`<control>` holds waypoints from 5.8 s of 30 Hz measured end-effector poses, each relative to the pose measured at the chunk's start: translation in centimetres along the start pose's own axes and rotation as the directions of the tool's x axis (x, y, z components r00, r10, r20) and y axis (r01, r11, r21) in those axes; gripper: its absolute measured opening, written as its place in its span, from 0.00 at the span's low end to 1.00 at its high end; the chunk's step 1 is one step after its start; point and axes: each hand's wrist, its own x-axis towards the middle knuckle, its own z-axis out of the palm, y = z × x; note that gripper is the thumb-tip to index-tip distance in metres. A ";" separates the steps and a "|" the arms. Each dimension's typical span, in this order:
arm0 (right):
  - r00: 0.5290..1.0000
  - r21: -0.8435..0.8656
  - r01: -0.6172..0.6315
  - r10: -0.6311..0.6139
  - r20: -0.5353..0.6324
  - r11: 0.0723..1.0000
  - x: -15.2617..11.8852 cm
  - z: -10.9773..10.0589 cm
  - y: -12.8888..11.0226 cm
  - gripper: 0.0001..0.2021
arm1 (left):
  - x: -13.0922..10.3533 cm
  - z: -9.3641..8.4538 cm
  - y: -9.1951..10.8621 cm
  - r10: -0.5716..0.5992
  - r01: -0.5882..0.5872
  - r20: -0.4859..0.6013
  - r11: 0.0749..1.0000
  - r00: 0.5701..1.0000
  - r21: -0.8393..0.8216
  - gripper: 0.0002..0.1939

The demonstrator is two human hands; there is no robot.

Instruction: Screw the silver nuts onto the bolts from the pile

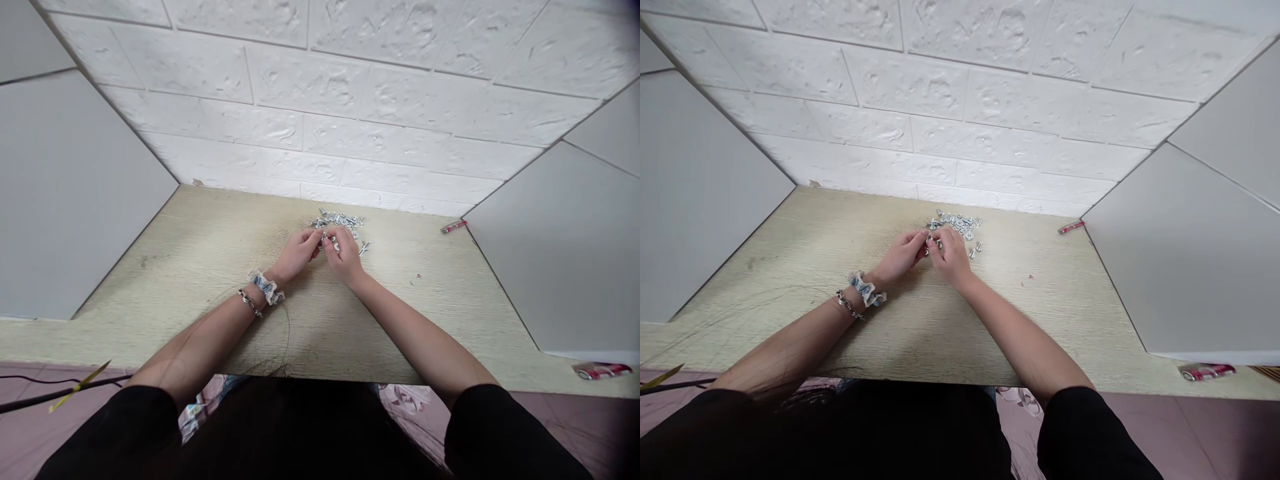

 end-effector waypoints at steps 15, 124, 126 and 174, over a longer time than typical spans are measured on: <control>0.997 0.031 0.069 -0.068 -0.030 0.997 -0.1 0.1 -0.5 0.11 | 0.1 -0.1 -0.1 0.019 -0.019 0.002 0.999 1.000 0.026 0.24; 0.981 0.042 0.077 -0.068 -0.182 0.996 -0.2 0.1 -0.5 0.09 | 0.0 0.0 0.2 -0.047 0.050 0.043 0.997 0.998 -0.067 0.22; 0.986 0.019 0.035 -0.032 -0.164 0.999 -0.2 0.0 -0.5 0.07 | 0.0 0.1 0.2 -0.049 0.050 0.029 0.998 0.998 -0.046 0.21; 0.999 -0.082 -0.008 0.005 -0.038 0.997 -0.1 0.2 -0.1 0.05 | -0.3 0.1 0.6 -0.247 0.266 0.107 0.930 0.963 -0.252 0.14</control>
